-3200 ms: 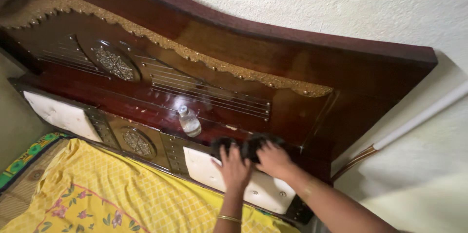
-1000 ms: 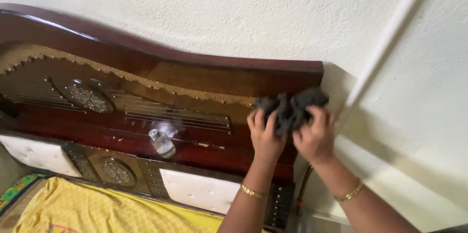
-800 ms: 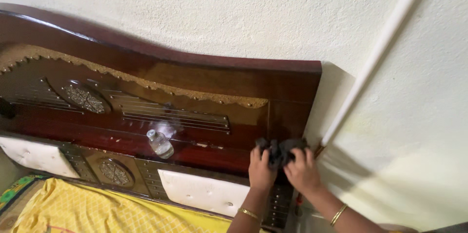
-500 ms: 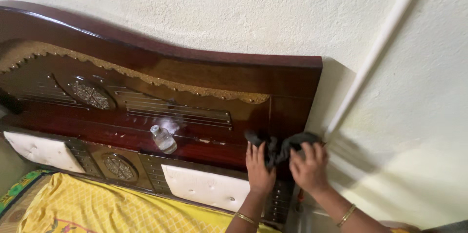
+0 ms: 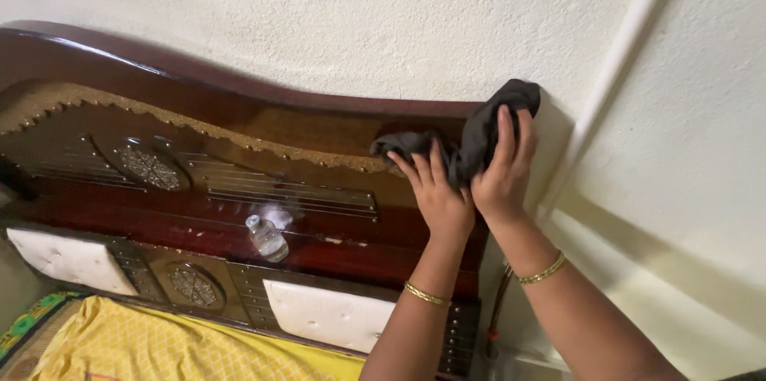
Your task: The person wipes the wooden headboard of a bed with a dark cloth. They spray liquid from a small bottle onto the headboard and continue wiping the surface and decorative areas.
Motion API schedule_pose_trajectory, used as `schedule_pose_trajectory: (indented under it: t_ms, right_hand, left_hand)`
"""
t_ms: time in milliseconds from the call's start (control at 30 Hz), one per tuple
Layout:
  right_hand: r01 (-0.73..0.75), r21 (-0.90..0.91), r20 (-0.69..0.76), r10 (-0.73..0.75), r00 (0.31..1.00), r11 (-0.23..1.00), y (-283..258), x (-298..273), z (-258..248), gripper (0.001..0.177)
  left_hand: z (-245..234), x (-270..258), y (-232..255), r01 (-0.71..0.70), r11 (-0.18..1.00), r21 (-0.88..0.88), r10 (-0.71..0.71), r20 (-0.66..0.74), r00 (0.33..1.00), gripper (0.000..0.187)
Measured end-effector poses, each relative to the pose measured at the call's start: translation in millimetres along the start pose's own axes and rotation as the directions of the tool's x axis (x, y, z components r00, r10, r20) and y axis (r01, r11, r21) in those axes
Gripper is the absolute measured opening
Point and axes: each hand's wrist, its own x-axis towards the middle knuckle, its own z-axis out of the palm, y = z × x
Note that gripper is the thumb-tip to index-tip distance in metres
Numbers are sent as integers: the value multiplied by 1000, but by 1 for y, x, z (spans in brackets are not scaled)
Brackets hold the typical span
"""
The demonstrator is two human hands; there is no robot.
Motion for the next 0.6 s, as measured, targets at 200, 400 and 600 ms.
schedule_pose_trajectory:
  t_ms: [200, 400, 600]
  right_hand:
    - [36, 15, -113, -34, 993, 999, 41, -71, 33, 72]
    - [-247, 76, 125, 237, 963, 966, 65, -241, 43, 49]
    - [-598, -170, 490, 593, 639, 784, 76, -338, 23, 27]
  left_hand:
    - [26, -87, -45, -103, 993, 66, 89, 181, 980, 50]
    - [13, -172, -89, 18, 990, 140, -87, 499, 862, 59]
    - [-16, -220, -109, 197, 951, 239, -310, 754, 580, 81]
